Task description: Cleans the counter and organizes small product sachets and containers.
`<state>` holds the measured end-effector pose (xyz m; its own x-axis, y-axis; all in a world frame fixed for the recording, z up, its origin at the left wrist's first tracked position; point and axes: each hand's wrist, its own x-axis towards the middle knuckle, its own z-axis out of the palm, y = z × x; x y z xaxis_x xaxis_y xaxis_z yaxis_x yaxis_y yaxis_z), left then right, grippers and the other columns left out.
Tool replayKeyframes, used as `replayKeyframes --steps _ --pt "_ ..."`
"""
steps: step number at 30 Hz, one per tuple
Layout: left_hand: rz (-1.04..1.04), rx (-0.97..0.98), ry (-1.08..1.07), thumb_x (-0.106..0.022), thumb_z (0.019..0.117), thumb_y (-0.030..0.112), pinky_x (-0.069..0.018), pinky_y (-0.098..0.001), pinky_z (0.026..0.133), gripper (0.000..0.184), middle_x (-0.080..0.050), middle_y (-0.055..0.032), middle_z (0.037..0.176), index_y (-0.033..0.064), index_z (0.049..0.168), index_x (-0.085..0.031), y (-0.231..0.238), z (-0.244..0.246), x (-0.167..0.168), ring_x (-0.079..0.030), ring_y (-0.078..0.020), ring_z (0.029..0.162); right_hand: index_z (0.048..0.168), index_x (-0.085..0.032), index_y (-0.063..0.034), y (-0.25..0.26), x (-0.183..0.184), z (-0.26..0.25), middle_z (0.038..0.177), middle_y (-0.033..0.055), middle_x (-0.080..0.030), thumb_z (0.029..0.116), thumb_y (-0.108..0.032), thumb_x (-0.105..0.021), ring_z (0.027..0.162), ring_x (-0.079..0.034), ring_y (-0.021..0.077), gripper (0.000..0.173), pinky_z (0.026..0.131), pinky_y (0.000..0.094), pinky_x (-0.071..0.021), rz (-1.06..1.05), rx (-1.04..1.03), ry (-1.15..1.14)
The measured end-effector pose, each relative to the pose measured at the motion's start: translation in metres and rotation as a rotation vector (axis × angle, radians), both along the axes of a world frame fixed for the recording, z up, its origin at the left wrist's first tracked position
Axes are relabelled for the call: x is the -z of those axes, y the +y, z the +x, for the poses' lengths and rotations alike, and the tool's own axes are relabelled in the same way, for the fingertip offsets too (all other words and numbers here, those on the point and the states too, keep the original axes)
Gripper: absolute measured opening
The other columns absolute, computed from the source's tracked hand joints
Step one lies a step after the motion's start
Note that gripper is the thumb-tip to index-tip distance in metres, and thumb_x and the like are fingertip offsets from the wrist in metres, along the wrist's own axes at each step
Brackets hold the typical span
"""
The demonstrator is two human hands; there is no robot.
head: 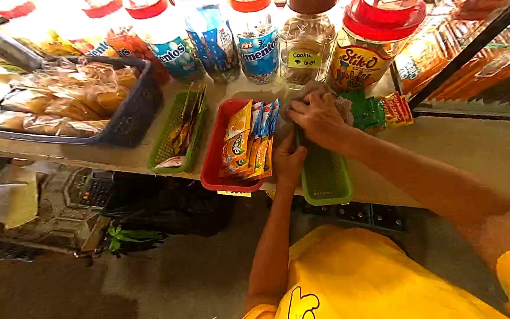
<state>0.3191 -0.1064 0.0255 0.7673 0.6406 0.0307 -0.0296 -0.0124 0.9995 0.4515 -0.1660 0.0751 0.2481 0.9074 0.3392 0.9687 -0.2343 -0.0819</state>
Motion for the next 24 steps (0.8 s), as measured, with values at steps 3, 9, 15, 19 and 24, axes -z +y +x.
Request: replayKeyframes --steps 3,9,15,19,24 --pt "-0.029 -0.022 -0.011 -0.061 0.0932 -0.001 -0.0505 -0.0221 0.063 0.048 -0.068 -0.0059 0.091 0.0020 0.141 -0.057 -0.001 0.000 0.000 -0.056 -0.0021 0.067 0.123 -0.070 -0.0007 0.005 -0.035 0.000 0.124 0.0256 -0.067 0.0913 0.010 -0.057 0.119 -0.057 0.0533 0.036 0.096 0.0716 -0.0389 -0.133 0.081 0.060" --pt "-0.083 -0.005 -0.038 -0.059 0.0950 -0.001 -0.0534 -0.0227 0.069 0.049 -0.071 -0.0083 0.104 0.0020 0.144 -0.053 -0.002 -0.003 -0.003 -0.062 -0.0027 0.075 0.107 -0.073 0.0043 -0.052 -0.038 -0.036 0.109 0.0274 -0.068 0.0805 0.013 -0.070 0.111 -0.058 0.0548 0.028 0.092 0.0721 -0.0424 -0.275 0.101 0.022" --pt "-0.108 -0.005 -0.013 -0.059 0.0967 0.002 -0.0554 -0.0232 0.071 0.050 -0.072 -0.0079 0.107 0.0045 0.146 -0.052 -0.003 -0.004 -0.005 -0.065 -0.0028 0.078 0.104 -0.074 -0.0040 -0.115 -0.046 -0.088 0.096 0.0150 -0.072 0.0810 0.007 -0.071 0.094 -0.067 0.0407 0.026 0.073 0.0556 -0.0523 -0.320 -0.142 0.102" --pt "-0.073 -0.003 -0.005 -0.059 0.0958 0.002 -0.0499 -0.0198 0.058 0.052 -0.066 -0.0016 0.082 0.0075 0.147 -0.053 -0.001 -0.005 -0.001 -0.054 -0.0006 0.060 0.108 -0.076 -0.0131 -0.120 -0.061 -0.070 0.100 0.0075 -0.074 0.0848 -0.003 -0.071 0.096 -0.069 0.0331 0.026 0.073 0.0514 -0.0539 -0.171 -0.194 0.129" --pt "-0.086 -0.004 -0.058 -0.056 0.0953 -0.002 -0.0511 -0.0173 0.060 0.051 -0.067 0.0015 0.082 0.0040 0.146 -0.052 0.001 -0.006 -0.004 -0.057 0.0025 0.063 0.119 -0.075 -0.0073 -0.109 -0.034 -0.061 0.112 0.0139 -0.073 0.0836 0.001 -0.068 0.102 -0.066 0.0388 0.037 0.075 0.0542 -0.0507 -0.016 -0.030 -0.006"
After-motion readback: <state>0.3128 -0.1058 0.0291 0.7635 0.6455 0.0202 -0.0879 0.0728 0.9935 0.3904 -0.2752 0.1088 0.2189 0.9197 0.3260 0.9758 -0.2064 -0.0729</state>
